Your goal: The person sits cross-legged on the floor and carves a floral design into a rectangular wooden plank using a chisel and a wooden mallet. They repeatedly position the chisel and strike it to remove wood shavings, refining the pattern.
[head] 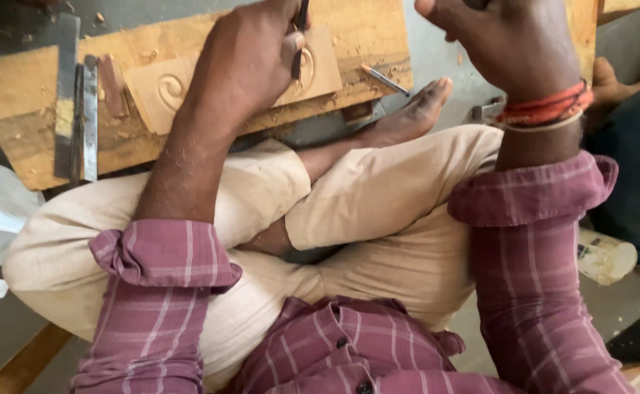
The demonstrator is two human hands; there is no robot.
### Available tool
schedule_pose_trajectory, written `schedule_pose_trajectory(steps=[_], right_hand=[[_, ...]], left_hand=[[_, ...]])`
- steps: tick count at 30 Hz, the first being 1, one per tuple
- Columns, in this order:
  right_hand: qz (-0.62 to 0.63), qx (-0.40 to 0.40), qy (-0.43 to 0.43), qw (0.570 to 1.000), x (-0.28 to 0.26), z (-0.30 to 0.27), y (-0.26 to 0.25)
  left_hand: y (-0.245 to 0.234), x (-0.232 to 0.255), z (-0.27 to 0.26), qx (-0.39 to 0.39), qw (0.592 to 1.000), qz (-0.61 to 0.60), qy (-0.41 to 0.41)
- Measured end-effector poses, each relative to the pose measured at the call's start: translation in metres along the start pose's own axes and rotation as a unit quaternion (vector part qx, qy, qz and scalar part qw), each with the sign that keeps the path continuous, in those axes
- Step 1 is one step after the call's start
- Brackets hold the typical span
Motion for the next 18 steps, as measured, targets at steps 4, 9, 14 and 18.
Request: schedule_pose_trajectory(steps=[4, 9, 14, 18], right_hand=[[-0.019, -0.058, 0.043, 0.997, 0.011, 0.005, -0.001], [0.009, 0.009, -0.040, 0.999, 0.013, 0.001, 0.009], [-0.002, -0.035, 0.000, 0.999, 0.021, 0.005, 0.006], [-0.002, -0.016, 0.003, 1.000, 0.017, 0.000, 0.012]], left_hand=[[-0.003, 0.001, 0.013, -0.006, 0.999, -0.004, -0.048], [0.002, -0.006, 0.004, 0.003, 0.999, 0.004, -0.033], [0.003, -0.006, 0.012, 0.000, 0.998, 0.002, -0.061], [0.007, -0.005, 0.004, 0.008, 1.000, 0.011, -0.025]])
Point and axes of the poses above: each hand's wrist, its own z-axis towards the middle knuckle, its own y-axis out of the palm, x = y × z, the point moved 5 cm from there along z, towards the middle knuckle, and after that the axes turned 11 degrees about -z, right-handed, at the moved point
